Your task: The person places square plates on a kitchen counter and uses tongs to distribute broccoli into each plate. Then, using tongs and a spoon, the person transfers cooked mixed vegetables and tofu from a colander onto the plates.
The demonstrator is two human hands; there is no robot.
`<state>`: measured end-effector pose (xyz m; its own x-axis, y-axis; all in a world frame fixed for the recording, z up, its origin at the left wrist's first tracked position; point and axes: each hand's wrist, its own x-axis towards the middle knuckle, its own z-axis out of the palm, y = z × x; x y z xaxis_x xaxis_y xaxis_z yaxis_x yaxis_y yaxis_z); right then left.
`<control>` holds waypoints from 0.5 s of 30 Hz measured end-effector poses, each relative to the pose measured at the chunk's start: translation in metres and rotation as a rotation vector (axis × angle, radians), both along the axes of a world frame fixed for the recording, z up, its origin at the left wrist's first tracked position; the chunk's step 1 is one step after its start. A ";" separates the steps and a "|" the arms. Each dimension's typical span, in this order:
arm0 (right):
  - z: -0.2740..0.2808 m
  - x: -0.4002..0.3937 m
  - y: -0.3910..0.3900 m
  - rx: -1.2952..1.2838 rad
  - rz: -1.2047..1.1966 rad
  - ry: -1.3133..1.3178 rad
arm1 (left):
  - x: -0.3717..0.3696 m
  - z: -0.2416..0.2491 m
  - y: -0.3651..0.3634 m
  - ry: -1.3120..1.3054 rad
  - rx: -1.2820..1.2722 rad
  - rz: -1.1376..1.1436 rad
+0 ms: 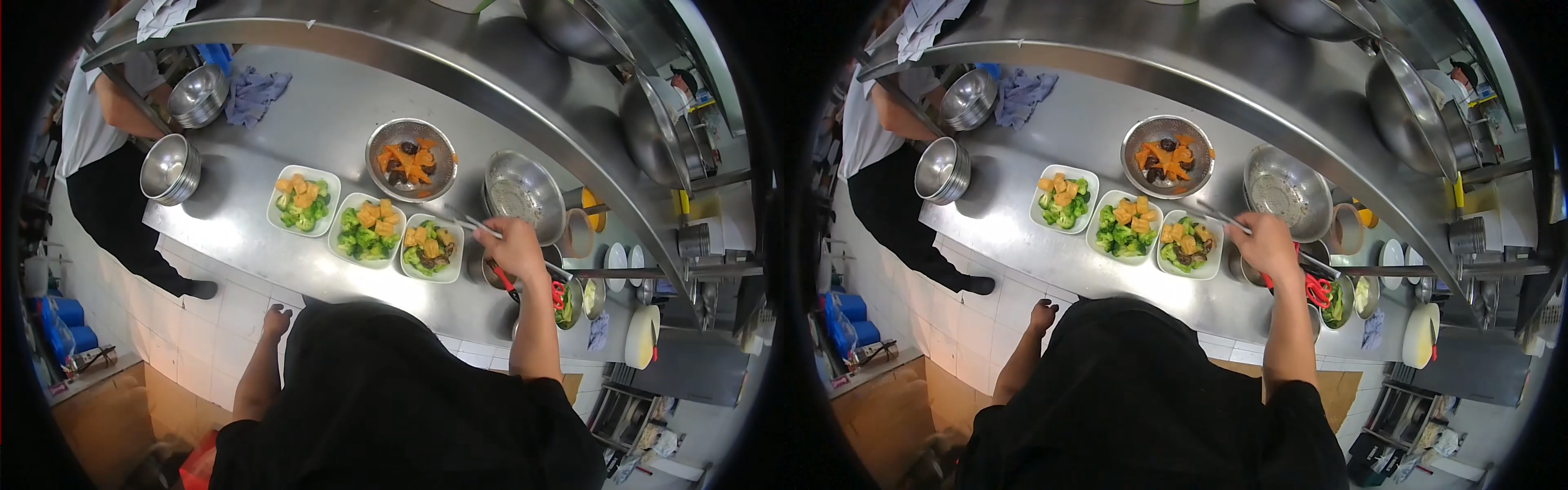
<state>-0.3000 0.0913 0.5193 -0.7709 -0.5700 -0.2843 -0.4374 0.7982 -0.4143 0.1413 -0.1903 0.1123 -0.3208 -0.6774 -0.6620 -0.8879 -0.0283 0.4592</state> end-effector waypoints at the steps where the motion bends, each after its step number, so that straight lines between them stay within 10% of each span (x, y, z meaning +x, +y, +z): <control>1: -0.001 -0.003 -0.013 -0.025 0.047 0.112 | -0.003 0.006 0.000 -0.025 0.012 -0.004; 15: -0.046 -0.037 -0.126 0.193 0.291 0.342 | 0.058 -0.013 0.016 -0.099 0.023 0.078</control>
<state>-0.3371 -0.0342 0.4736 -0.6548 -0.7377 -0.1644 -0.7391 0.6705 -0.0650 0.1998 -0.1748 0.0998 -0.2002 -0.6821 -0.7033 -0.9235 -0.1084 0.3679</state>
